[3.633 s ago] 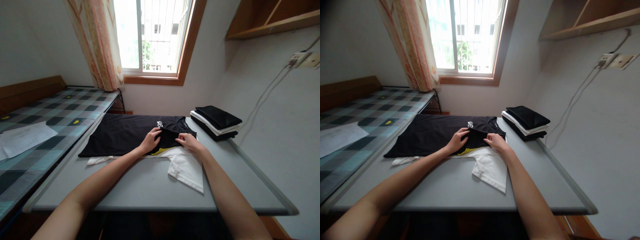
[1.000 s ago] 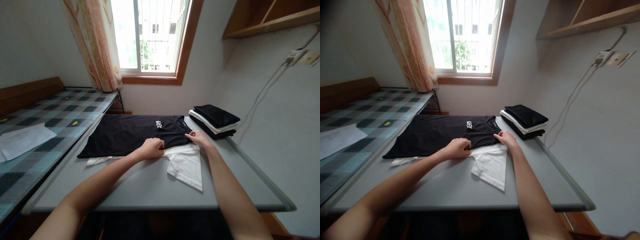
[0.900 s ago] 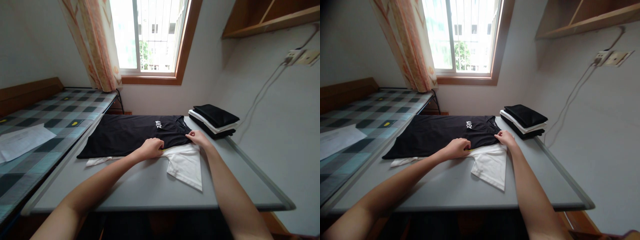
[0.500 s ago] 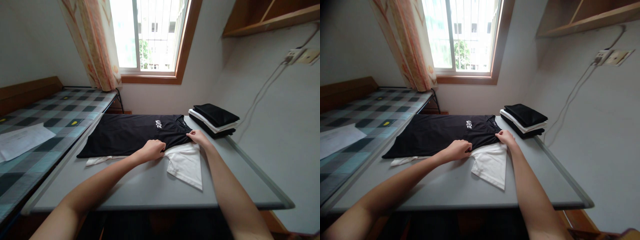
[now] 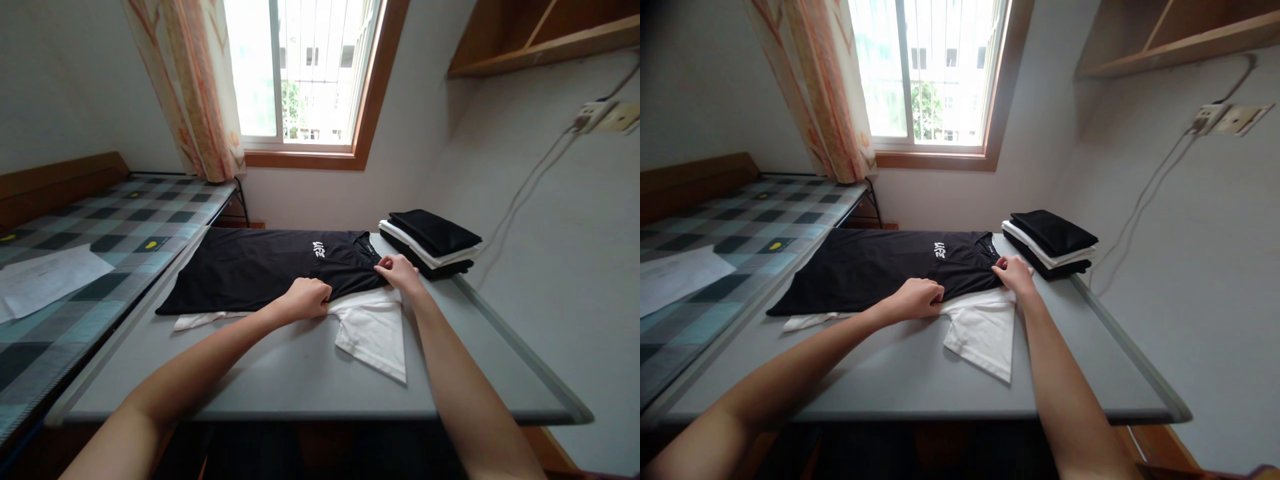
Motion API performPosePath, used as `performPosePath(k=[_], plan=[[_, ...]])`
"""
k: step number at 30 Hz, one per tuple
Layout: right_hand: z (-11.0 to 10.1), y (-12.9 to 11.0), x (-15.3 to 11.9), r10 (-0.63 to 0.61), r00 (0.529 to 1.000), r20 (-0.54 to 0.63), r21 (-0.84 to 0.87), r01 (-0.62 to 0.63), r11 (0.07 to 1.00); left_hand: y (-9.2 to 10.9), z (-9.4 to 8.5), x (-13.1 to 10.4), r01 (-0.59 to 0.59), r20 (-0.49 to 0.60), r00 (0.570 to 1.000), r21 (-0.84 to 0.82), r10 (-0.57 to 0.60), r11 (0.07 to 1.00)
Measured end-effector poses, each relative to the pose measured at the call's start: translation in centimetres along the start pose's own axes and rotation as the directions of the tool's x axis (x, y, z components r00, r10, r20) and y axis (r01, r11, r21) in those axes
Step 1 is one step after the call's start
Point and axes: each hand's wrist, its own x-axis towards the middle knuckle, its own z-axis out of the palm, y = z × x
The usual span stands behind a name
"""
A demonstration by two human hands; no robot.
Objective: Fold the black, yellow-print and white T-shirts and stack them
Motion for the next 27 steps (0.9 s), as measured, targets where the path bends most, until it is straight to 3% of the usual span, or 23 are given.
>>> performPosePath(k=[3,6,12,17,21,27], plan=[[-0.5,-2.5,-0.7,-0.229,0.969,0.088,0.102,0.22,0.97,0.0,0.2,0.2,0.015,-0.012,1.0,-0.012,-0.015,1.0],[-0.1,-5.1,-1.8,-0.441,0.854,0.275,0.3,0.36,0.884,0.1,0.1,0.2,0.029,-0.025,0.999,-0.015,-0.029,0.999],[1.9,-7.1,-3.1,-0.531,0.721,0.445,0.335,0.416,0.845,0.3,-0.7,0.0,0.014,0.041,0.999,-0.012,-0.014,1.0],[2.3,-7.1,-3.1,-0.538,0.722,0.435,0.311,0.44,0.842,0.5,-1.6,-0.1,0.029,0.091,0.995,0.014,-0.03,0.999],[2.5,-7.0,-3.1,-0.558,0.728,0.398,0.347,0.443,0.827,0.4,-2.2,-0.1,0.091,0.048,0.995,-0.01,-0.09,0.996],[3.2,-6.9,-3.2,-0.575,0.75,0.326,0.426,0.427,0.798,0.3,-1.5,-0.5,0.073,0.073,0.995,0.013,-0.074,0.997]])
